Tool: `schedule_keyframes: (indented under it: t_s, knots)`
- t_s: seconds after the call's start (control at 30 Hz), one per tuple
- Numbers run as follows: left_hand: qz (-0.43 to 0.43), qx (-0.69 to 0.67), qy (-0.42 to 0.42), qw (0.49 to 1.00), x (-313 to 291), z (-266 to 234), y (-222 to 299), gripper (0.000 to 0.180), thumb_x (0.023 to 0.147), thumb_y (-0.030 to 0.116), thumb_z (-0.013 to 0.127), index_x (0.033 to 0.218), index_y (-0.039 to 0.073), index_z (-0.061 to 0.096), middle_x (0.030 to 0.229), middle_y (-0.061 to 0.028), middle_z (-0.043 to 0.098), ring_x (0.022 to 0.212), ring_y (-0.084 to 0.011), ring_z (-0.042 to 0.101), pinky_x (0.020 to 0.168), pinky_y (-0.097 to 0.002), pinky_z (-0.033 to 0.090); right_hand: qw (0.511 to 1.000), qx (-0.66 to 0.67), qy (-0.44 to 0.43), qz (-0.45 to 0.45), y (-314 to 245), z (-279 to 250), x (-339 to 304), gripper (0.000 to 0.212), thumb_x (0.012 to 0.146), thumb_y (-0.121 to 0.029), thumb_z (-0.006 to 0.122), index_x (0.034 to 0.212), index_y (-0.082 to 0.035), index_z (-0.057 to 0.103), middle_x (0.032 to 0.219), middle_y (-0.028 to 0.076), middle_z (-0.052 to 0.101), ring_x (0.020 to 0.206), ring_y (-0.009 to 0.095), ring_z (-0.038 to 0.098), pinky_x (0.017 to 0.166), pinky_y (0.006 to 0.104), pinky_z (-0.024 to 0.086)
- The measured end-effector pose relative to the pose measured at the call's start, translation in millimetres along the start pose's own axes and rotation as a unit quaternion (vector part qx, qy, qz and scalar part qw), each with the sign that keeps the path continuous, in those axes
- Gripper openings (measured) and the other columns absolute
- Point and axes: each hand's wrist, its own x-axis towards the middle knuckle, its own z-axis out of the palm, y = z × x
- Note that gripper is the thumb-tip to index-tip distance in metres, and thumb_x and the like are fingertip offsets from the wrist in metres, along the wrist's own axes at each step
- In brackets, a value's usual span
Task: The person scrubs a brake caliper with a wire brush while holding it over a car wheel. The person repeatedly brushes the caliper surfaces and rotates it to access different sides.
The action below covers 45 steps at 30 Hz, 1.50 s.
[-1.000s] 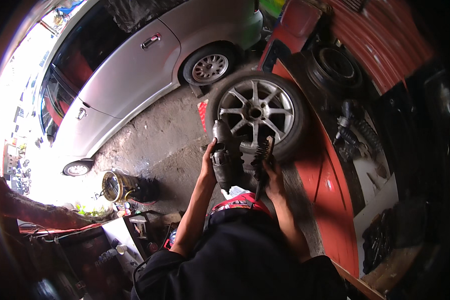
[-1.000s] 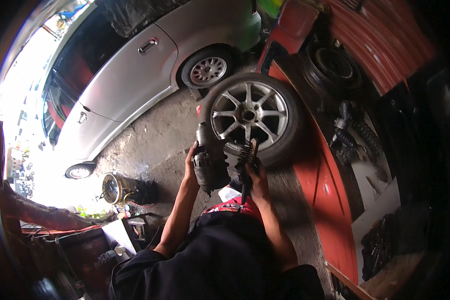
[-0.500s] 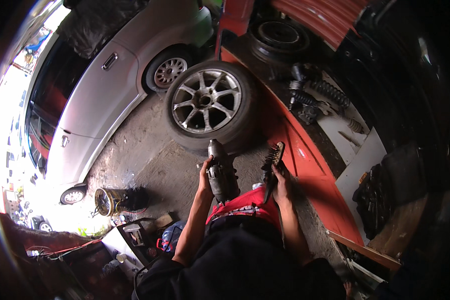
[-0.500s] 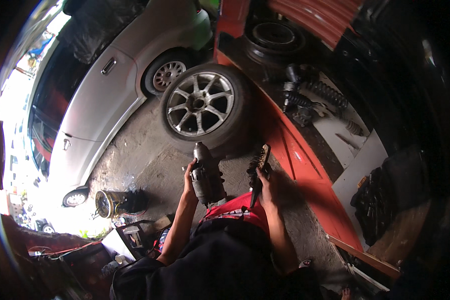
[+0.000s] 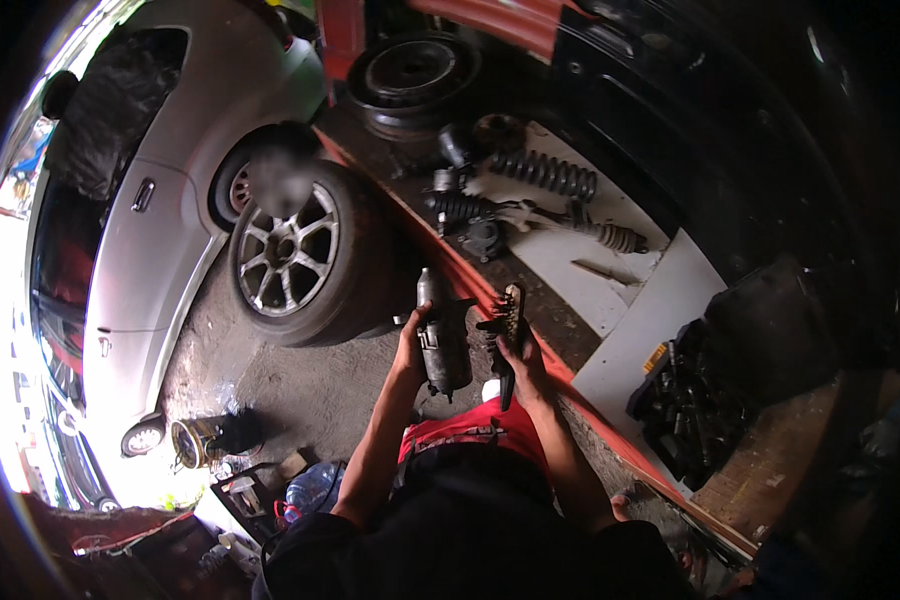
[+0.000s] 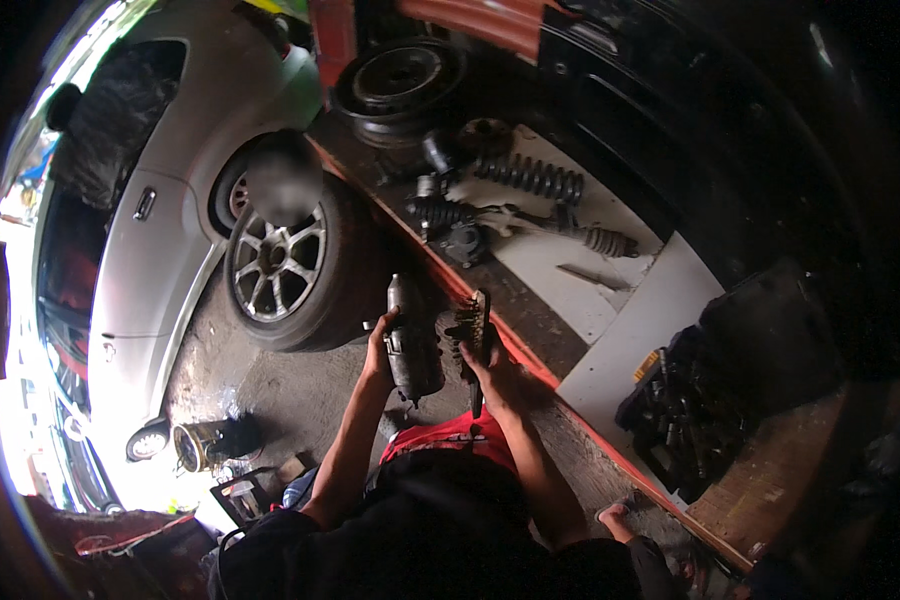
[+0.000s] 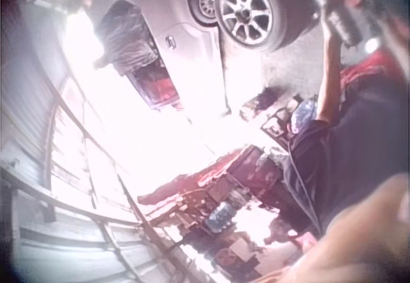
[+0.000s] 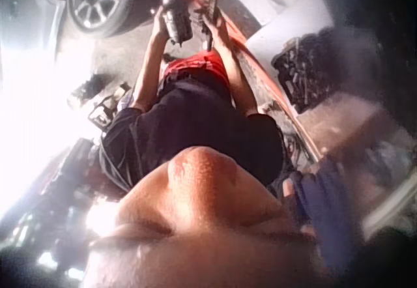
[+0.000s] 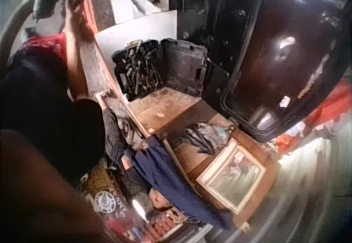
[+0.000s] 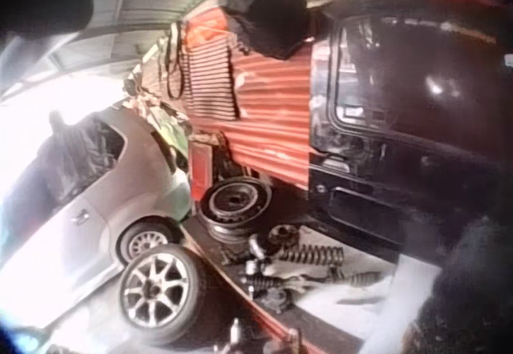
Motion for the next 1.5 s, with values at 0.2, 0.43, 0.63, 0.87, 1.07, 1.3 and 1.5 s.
schedule_keyframes:
  t_s: [0.2, 0.43, 0.63, 0.87, 1.07, 1.3, 1.5]
  knots:
    - [0.005, 0.072, -0.026, 0.997, 87, 72, -39, 0.058, 0.089, 0.053, 0.06, 0.12, 0.003, 0.06, 0.093, -0.0115, 0.069, 0.077, -0.0255, 0.069, 0.071, -0.0392, 0.058, 0.995, 0.094, 0.019, -0.015, -35, -72, 21, 0.059, 0.091, -0.031, 0.072, 0.14, -0.012, 0.044, 0.105, 0.0, 0.057, 0.083, 0.009, 0.053, 0.064, 0.0224, 0.045]
    - [0.08, 0.294, -0.006, 0.952, 154, 140, -62, 0.056, 0.084, 0.04, 0.076, 0.116, -0.003, 0.06, 0.102, -0.0137, 0.069, 0.093, -0.022, 0.067, 0.083, -0.0342, 0.054, 0.984, 0.116, 0.132, 0.04, -30, -140, 65, 0.058, 0.088, -0.025, 0.076, 0.135, -0.008, 0.046, 0.119, 0.006, 0.06, 0.11, 0.018, 0.058, 0.097, 0.0339, 0.046]
    - [0.13, 0.588, 0.023, 0.798, 199, 187, -70, 0.078, 0.073, 0.056, 0.076, 0.127, 0.003, 0.059, 0.114, -0.023, 0.069, 0.112, -0.0369, 0.065, 0.093, -0.0424, 0.049, 0.973, 0.136, 0.186, 0.013, -8, -179, 102, 0.075, 0.088, -0.02, 0.075, 0.148, -0.006, 0.033, 0.13, 0.01, 0.055, 0.116, 0.02, 0.056, 0.1, 0.0323, 0.045]
    - [0.153, 0.668, -0.056, 0.727, 248, 205, -88, 0.068, 0.072, 0.052, 0.076, 0.121, 0.006, 0.061, 0.102, -0.0222, 0.071, 0.099, -0.0416, 0.068, 0.085, -0.0478, 0.052, 0.966, 0.188, 0.175, -0.029, 28, -212, 120, 0.088, 0.091, -0.014, 0.07, 0.158, -0.008, 0.013, 0.144, 0.012, 0.045, 0.128, 0.021, 0.048, 0.107, 0.033, 0.04]
    - [0.152, 0.69, -0.126, 0.696, 265, 209, -104, 0.066, 0.069, 0.046, 0.078, 0.118, 0.006, 0.06, 0.101, -0.0194, 0.071, 0.097, -0.0383, 0.069, 0.083, -0.0457, 0.053, 0.929, 0.311, 0.191, 0.053, 41, -214, 107, 0.072, 0.087, -0.021, 0.076, 0.147, -0.009, 0.038, 0.141, 0.006, 0.05, 0.121, 0.018, 0.053, 0.098, 0.0291, 0.046]
    - [0.138, 0.685, -0.202, 0.686, 281, 213, -111, 0.067, 0.071, 0.048, 0.077, 0.115, 0.0, 0.064, 0.103, -0.0224, 0.071, 0.098, -0.0397, 0.069, 0.085, -0.046, 0.053, 0.843, 0.415, 0.34, 0.05, 49, -183, 98, 0.05, 0.087, -0.013, 0.078, 0.128, -0.013, 0.051, 0.1, -0.003, 0.058, 0.071, 0.007, 0.054, 0.059, 0.0205, 0.049]
    - [0.243, 0.71, -0.227, 0.62, 304, 208, -130, 0.061, 0.072, 0.049, 0.076, 0.107, 0.0, 0.069, 0.098, -0.0253, 0.061, 0.101, -0.0377, 0.051, 0.093, -0.0436, 0.043, 0.833, 0.427, 0.349, 0.036, 36, -185, 109, 0.042, 0.085, -0.019, 0.08, 0.12, -0.016, 0.057, 0.091, -0.005, 0.06, 0.07, 0.006, 0.054, 0.057, 0.0204, 0.045]
